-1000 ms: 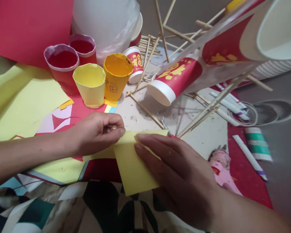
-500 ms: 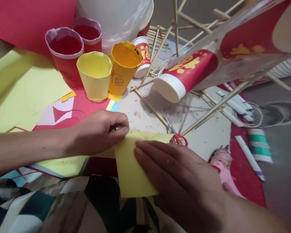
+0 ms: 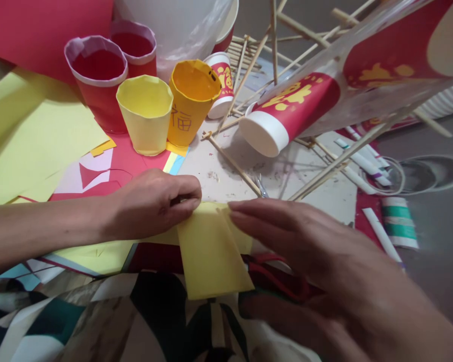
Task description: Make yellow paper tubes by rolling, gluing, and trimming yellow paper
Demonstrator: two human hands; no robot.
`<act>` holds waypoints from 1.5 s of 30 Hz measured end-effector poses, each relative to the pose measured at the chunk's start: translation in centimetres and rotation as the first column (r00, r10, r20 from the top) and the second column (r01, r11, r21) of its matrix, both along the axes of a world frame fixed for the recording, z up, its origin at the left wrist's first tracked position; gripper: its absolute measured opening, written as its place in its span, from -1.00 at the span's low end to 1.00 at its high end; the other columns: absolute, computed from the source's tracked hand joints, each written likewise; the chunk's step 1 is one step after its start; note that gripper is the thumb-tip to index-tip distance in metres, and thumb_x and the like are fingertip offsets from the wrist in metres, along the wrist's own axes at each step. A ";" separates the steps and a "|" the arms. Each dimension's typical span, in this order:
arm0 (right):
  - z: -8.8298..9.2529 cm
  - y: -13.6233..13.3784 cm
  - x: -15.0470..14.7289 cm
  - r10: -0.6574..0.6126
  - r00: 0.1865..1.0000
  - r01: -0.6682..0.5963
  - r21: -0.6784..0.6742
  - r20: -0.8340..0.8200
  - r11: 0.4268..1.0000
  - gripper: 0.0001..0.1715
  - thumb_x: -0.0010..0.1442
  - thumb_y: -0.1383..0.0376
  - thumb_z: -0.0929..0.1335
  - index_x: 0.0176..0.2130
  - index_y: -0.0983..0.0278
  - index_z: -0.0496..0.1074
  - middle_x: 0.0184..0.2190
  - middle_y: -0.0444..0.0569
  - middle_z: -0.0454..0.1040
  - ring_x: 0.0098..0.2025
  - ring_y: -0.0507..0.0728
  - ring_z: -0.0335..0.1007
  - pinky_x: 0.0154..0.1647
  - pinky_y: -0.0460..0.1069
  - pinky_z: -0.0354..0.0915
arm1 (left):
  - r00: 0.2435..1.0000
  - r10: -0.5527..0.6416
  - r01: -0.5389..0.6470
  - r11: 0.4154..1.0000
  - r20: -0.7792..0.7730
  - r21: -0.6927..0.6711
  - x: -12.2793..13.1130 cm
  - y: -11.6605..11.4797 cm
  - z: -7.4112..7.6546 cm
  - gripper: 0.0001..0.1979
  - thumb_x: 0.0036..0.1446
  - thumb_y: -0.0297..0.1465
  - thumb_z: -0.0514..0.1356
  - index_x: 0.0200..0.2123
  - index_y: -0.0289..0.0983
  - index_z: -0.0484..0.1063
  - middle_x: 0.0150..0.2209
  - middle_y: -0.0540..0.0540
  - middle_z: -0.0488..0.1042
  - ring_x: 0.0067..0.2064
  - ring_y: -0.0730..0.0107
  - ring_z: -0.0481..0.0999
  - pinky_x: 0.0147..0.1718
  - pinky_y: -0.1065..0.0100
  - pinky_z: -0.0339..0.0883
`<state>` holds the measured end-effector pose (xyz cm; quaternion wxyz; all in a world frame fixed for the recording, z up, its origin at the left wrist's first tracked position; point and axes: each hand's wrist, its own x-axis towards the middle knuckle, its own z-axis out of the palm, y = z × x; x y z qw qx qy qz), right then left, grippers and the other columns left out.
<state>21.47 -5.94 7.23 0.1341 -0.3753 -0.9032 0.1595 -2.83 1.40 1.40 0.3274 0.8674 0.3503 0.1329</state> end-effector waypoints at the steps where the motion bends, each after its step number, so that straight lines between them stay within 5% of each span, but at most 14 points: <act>1: 0.2 0.2 0.0 -0.059 0.998 0.059 0.013 -0.009 0.998 -0.49 0.33 0.18 0.33 0.21 0.28 0.32 0.10 0.17 0.49 0.08 0.24 0.49 0.02 0.13 0.47 | 1.000 -0.001 0.001 1.000 0.003 0.009 0.0 0.0 0.0 -0.81 0.25 -0.39 0.09 -0.39 -0.28 0.44 -0.52 0.04 0.43 -0.52 0.55 0.28 -0.53 0.46 0.04; 4: -0.2 1.2 -0.4 -0.171 0.983 0.174 0.055 -0.063 0.983 -0.62 0.33 0.32 0.32 0.13 0.18 0.41 0.00 0.09 0.58 -0.02 0.23 0.56 -0.06 0.11 0.50 | 1.000 -0.022 0.022 0.999 0.013 0.028 0.0 0.0 0.0 -0.80 0.25 -0.38 0.08 -0.38 -0.28 0.44 -0.53 0.04 0.42 -0.53 0.55 0.27 -0.54 0.46 0.03; 7: -1.7 2.7 -1.0 -0.104 0.987 0.109 0.027 -0.124 0.994 -0.73 0.33 0.38 0.31 0.00 0.23 0.48 -0.12 0.05 0.62 -0.13 0.16 0.58 -0.18 0.03 0.49 | 1.000 -0.030 0.030 0.999 0.005 0.024 0.1 -0.1 0.1 -0.80 0.25 -0.39 0.07 -0.38 -0.28 0.44 -0.52 0.02 0.44 -0.52 0.53 0.29 -0.53 0.45 0.03; 11: -3.1 4.5 -1.4 -0.111 0.989 0.094 -0.158 -0.101 0.983 -0.74 0.36 0.32 0.28 -0.17 0.32 0.56 -0.26 0.04 0.63 -0.25 0.11 0.57 -0.28 -0.03 0.41 | 0.999 -0.034 0.033 0.999 0.007 0.028 0.1 0.0 0.1 -0.80 0.25 -0.39 0.06 -0.37 -0.28 0.44 -0.51 0.01 0.45 -0.51 0.51 0.28 -0.51 0.43 0.04; 16: -3.7 5.2 -1.7 -0.225 0.965 0.132 -0.495 -0.134 0.859 -0.71 0.34 0.29 0.29 -0.33 0.30 0.56 -0.36 -0.07 0.60 -0.36 0.04 0.49 -0.39 -0.09 0.28 | 1.000 -0.022 0.022 1.000 -0.005 0.005 0.4 0.2 -0.2 -0.80 0.24 -0.39 0.06 -0.39 -0.27 0.43 -0.52 0.02 0.43 -0.51 0.52 0.27 -0.52 0.44 0.03; 21: -4.7 5.4 -2.0 -0.282 0.953 0.166 -0.591 -0.109 0.789 -0.70 0.31 0.26 0.31 -0.37 0.32 0.55 -0.50 -0.12 0.51 -0.47 0.00 0.35 -0.46 -0.08 0.16 | 0.999 0.012 -0.005 0.992 0.050 -0.125 0.7 0.7 -0.6 -0.83 0.19 -0.42 0.09 -0.41 -0.27 0.45 -0.57 0.06 0.39 -0.52 0.54 0.29 -0.49 0.46 0.09; 26: -5.1 5.7 -2.2 -0.323 0.940 0.208 -0.567 -0.109 0.797 -0.71 0.31 0.27 0.31 -0.38 0.33 0.53 -0.53 -0.13 0.46 -0.49 -0.02 0.30 -0.46 -0.09 0.13 | 0.993 0.072 -0.059 0.990 0.095 -0.131 0.5 1.1 -0.6 -0.80 0.26 -0.35 0.08 -0.18 -0.27 0.47 -0.45 0.00 0.51 -0.41 0.44 0.44 -0.40 0.41 0.24; 32: -5.2 6.4 -2.1 -0.316 0.940 0.190 -0.569 -0.131 0.800 -0.70 0.31 0.28 0.30 -0.38 0.33 0.53 -0.54 -0.13 0.48 -0.51 -0.03 0.31 -0.46 -0.09 0.15 | 0.977 0.150 -0.184 0.952 0.153 0.244 -0.4 0.6 1.6 -0.71 0.29 -0.26 0.13 0.00 -0.24 0.47 -0.05 -0.14 0.57 -0.05 0.22 0.47 -0.05 0.26 0.29; 38: -4.8 7.0 -1.8 -0.263 0.964 0.222 -0.420 -0.042 0.880 -0.68 0.33 0.32 0.27 -0.41 0.31 0.52 -0.49 -0.08 0.52 -0.47 0.03 0.39 -0.44 -0.06 0.21 | 0.981 0.109 -0.134 0.980 0.163 0.150 -0.7 0.0 3.3 -0.70 0.24 -0.18 0.22 -0.01 -0.13 0.49 -0.10 -0.03 0.56 -0.14 0.36 0.50 -0.15 0.41 0.31; 45: -3.0 5.7 -0.6 -0.281 0.944 0.279 -0.039 -0.174 0.960 -0.76 0.33 0.30 0.31 -0.22 0.34 0.56 -0.34 -0.01 0.60 -0.34 0.10 0.50 -0.32 0.00 0.36 | 0.971 0.213 -0.238 0.909 0.110 0.343 -1.4 0.7 2.9 -0.63 0.30 -0.22 0.18 0.06 -0.30 0.48 -0.25 0.00 0.56 -0.41 0.56 0.34 -0.34 0.45 0.22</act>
